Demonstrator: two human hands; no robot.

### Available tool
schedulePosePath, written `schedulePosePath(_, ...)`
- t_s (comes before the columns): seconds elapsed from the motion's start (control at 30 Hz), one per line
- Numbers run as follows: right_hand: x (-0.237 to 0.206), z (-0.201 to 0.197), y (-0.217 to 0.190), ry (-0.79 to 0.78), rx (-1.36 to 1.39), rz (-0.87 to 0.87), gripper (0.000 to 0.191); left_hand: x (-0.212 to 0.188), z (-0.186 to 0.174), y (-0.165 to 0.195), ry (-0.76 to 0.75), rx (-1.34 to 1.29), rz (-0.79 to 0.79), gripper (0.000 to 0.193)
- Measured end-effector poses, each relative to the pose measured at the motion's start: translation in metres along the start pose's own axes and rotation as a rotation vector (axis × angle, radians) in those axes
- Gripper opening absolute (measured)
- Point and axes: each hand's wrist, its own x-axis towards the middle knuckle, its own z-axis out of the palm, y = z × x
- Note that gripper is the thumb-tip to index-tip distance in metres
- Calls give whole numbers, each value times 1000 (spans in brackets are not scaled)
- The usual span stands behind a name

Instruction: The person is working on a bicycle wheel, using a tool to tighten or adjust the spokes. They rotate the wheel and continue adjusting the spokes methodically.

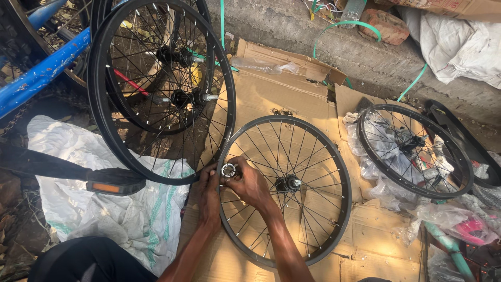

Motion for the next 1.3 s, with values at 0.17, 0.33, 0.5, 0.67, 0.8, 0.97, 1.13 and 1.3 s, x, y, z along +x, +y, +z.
schedulePosePath(0.17,-15,-4,-9,127,31,-164,24,0,0,2,-35,-10,-11,36)
schedulePosePath(0.33,-28,8,-15,288,-198,-291,38,6,1,17,-35,7,-116,43)
schedulePosePath(0.5,-31,1,-16,508,-386,-308,41,8,1,22,-30,126,-121,42)
schedulePosePath(0.67,-14,-12,-15,350,-484,-148,34,7,-1,14,-1,90,-121,40)
schedulePosePath(0.8,-1,-10,-9,191,-458,-234,32,6,0,8,-40,32,-74,38)
schedulePosePath(0.97,10,-6,-4,124,-405,-142,27,5,1,3,-17,68,-71,31)
schedulePosePath(1.13,7,-16,-5,56,-369,-172,28,7,3,0,-6,-42,-72,31)
schedulePosePath(1.3,4,-14,-10,118,-193,-182,31,0,2,2,11,45,-63,33)
